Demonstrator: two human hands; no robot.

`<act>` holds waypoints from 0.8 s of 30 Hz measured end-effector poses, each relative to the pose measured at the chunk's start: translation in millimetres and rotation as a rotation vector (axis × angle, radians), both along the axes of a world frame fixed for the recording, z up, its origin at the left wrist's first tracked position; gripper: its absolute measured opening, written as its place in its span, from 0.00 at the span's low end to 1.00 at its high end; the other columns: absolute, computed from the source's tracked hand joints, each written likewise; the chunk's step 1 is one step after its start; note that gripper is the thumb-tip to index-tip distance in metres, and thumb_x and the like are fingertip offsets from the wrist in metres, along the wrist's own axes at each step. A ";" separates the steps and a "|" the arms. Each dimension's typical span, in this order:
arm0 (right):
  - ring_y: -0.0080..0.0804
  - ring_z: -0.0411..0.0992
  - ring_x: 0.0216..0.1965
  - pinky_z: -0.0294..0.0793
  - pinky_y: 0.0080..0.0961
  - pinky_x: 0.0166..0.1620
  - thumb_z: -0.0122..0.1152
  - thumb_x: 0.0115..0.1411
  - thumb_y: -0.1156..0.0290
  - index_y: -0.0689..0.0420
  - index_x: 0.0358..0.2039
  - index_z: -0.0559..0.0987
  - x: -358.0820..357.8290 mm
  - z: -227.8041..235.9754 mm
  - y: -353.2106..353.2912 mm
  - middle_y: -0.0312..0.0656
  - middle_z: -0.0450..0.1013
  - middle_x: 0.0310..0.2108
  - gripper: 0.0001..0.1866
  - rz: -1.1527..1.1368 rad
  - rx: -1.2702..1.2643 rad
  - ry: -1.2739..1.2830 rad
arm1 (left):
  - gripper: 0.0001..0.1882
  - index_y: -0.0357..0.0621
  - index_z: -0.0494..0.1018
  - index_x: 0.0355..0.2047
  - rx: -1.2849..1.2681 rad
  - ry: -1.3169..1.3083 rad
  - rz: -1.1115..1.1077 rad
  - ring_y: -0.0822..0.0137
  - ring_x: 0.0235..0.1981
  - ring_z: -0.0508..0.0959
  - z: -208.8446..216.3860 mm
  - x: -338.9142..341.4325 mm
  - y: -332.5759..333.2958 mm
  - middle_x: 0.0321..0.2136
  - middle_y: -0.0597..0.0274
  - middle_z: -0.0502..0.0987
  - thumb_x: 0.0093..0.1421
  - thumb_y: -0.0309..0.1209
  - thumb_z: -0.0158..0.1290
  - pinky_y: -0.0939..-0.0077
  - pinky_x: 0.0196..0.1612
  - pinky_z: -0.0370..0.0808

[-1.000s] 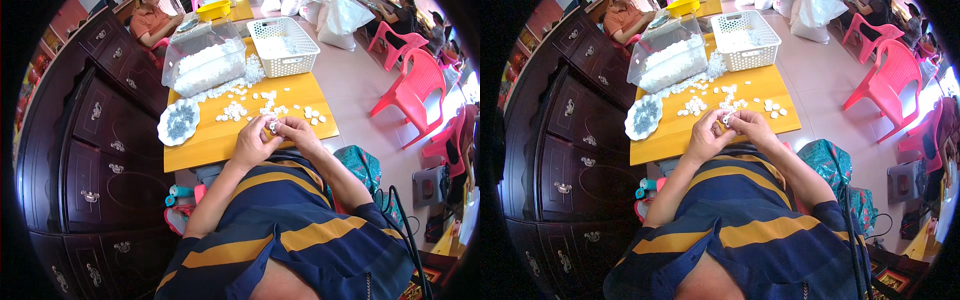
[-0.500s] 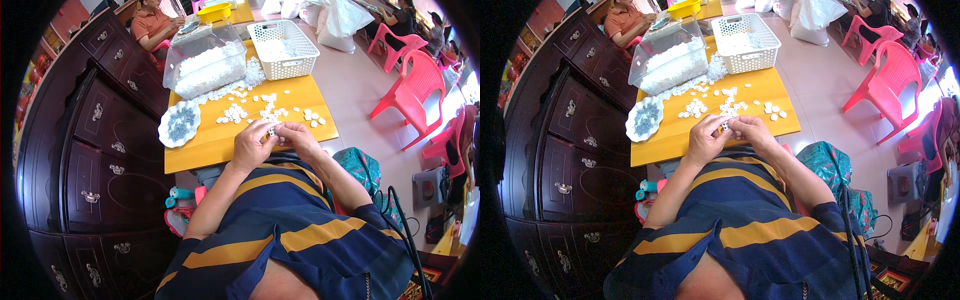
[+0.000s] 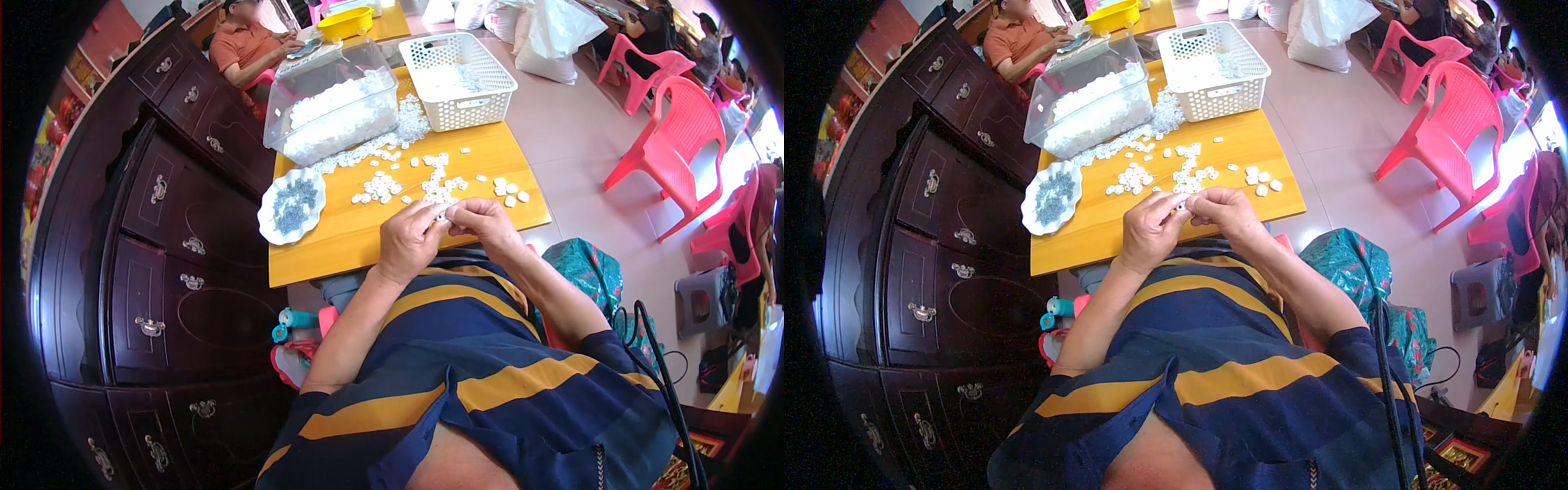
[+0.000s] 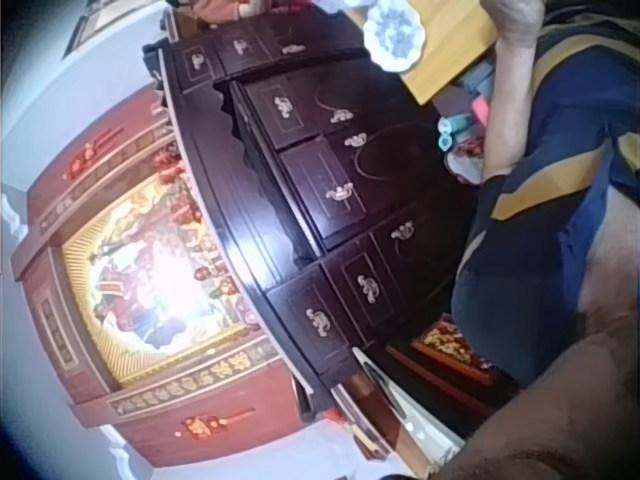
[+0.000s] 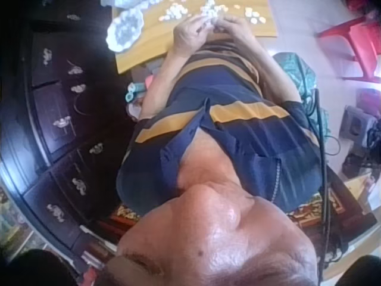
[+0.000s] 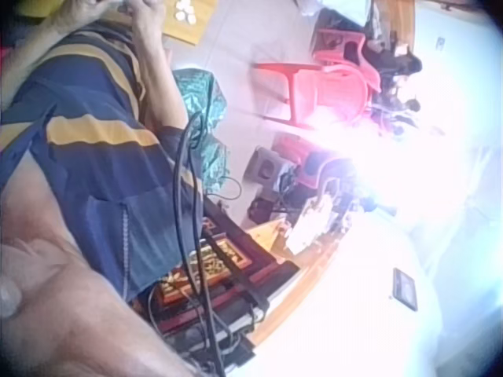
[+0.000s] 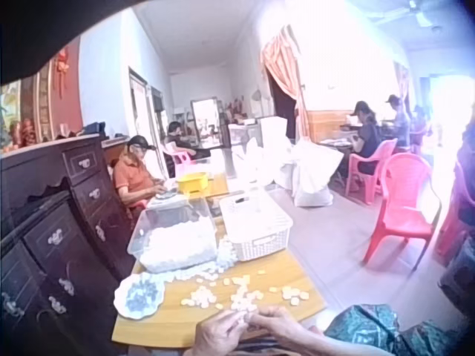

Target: The person assembles small white plastic components by hand on a table, picking them up and fitting them together.

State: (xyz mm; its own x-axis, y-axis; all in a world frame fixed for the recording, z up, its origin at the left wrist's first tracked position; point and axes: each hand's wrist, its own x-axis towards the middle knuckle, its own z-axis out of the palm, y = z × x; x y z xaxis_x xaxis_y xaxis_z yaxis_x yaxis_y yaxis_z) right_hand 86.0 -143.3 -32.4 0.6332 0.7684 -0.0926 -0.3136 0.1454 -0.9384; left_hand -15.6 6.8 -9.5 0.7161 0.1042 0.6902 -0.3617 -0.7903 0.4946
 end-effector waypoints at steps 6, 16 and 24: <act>0.18 0.73 0.31 0.73 0.18 0.39 0.63 0.64 0.65 0.59 0.33 0.83 4.9 0.7 -3.6 0.33 0.78 0.29 0.09 0.002 -0.026 -0.040 | 0.14 0.40 0.80 0.41 -0.107 0.103 0.002 0.70 0.20 0.74 1.5 -1.5 -6.6 0.29 0.58 0.78 0.53 0.23 0.64 0.76 0.25 0.71; 0.53 0.77 0.33 0.76 0.44 0.40 0.56 0.55 0.57 0.57 0.28 0.82 61.1 34.4 -62.1 0.55 0.77 0.27 0.16 -0.151 -0.919 -0.984 | 0.06 0.43 0.80 0.34 0.127 0.209 0.161 0.60 0.26 0.79 -20.1 24.1 12.2 0.29 0.58 0.79 0.55 0.29 0.60 0.66 0.32 0.75; 0.51 0.78 0.35 0.77 0.44 0.42 0.59 0.54 0.58 0.54 0.27 0.83 74.0 26.1 -75.8 0.51 0.79 0.29 0.13 -0.179 -1.081 -1.059 | 0.05 0.48 0.81 0.29 0.213 0.341 0.175 0.55 0.31 0.79 -22.8 59.1 18.4 0.28 0.58 0.78 0.57 0.31 0.57 0.61 0.33 0.76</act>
